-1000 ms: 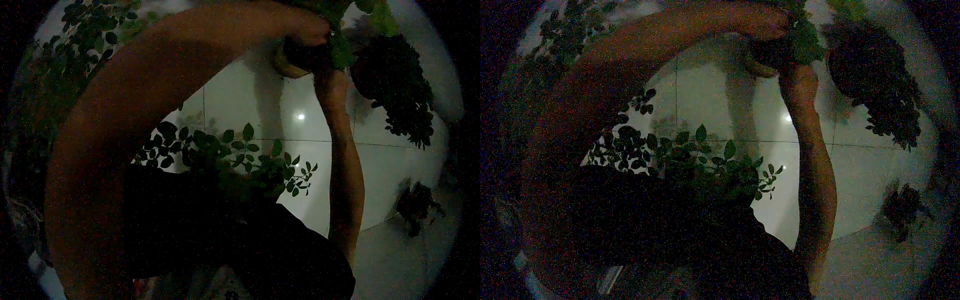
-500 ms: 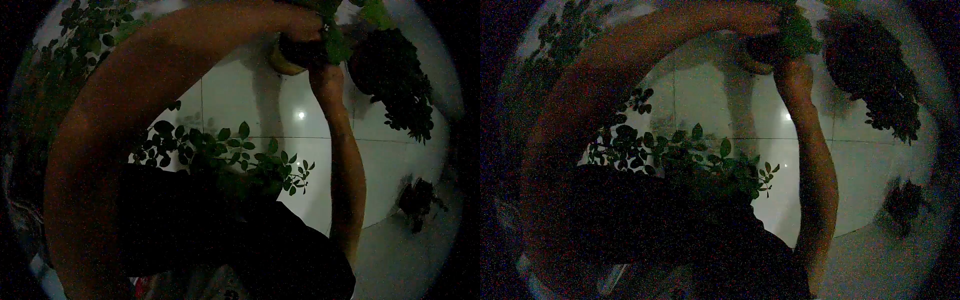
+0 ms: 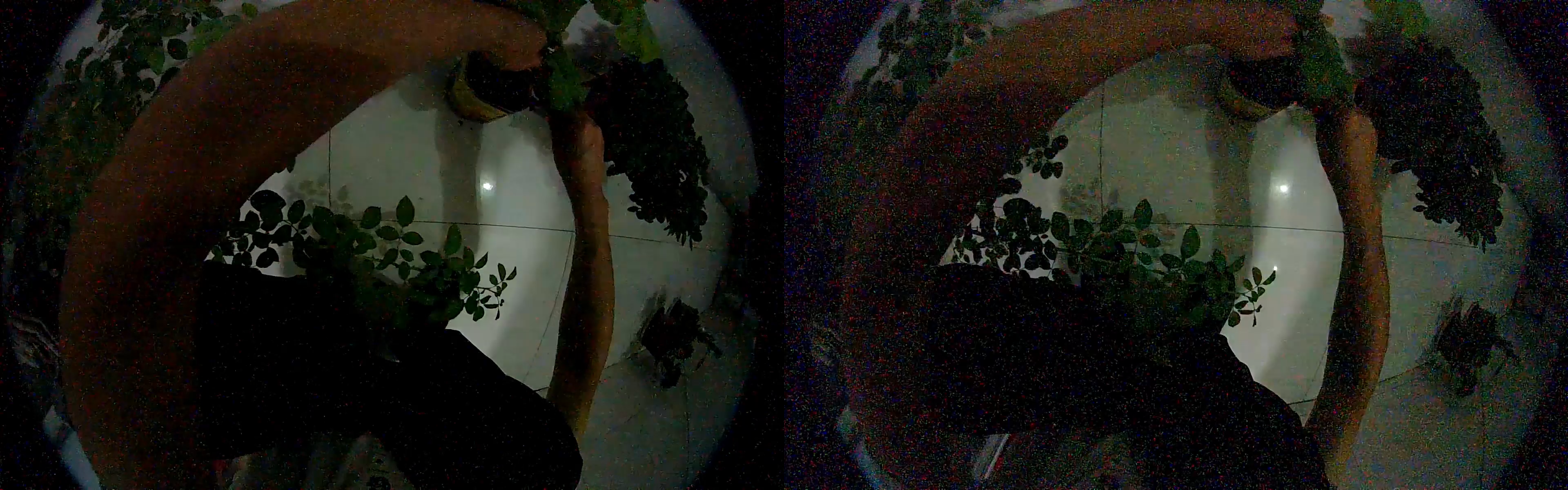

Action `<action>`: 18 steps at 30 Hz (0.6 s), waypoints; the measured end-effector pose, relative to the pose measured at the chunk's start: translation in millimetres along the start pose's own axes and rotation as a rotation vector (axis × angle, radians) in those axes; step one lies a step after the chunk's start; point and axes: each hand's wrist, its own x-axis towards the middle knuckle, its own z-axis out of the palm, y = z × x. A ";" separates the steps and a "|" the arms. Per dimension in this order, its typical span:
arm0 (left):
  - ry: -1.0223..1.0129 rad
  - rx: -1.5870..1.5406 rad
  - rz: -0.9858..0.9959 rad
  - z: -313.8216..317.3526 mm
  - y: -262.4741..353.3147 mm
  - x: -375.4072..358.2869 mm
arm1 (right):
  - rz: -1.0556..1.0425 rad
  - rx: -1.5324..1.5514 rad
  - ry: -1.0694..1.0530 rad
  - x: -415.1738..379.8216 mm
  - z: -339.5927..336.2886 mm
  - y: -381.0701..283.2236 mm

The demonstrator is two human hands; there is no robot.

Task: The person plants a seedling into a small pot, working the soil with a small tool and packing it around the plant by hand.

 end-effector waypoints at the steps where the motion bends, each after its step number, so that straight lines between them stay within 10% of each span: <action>1: -0.003 -0.001 -0.001 -0.3 0.1 0.9 | -0.013 0.022 -0.002 -2.0 -4.0 2.7; 7: 0.000 -0.012 0.009 -0.3 -1.1 4.7 | -0.030 -0.103 -0.223 8.4 -25.4 -48.8; 18: 0.002 0.003 0.013 -1.2 1.1 2.3 | 0.021 0.027 0.000 12.1 -43.7 -43.4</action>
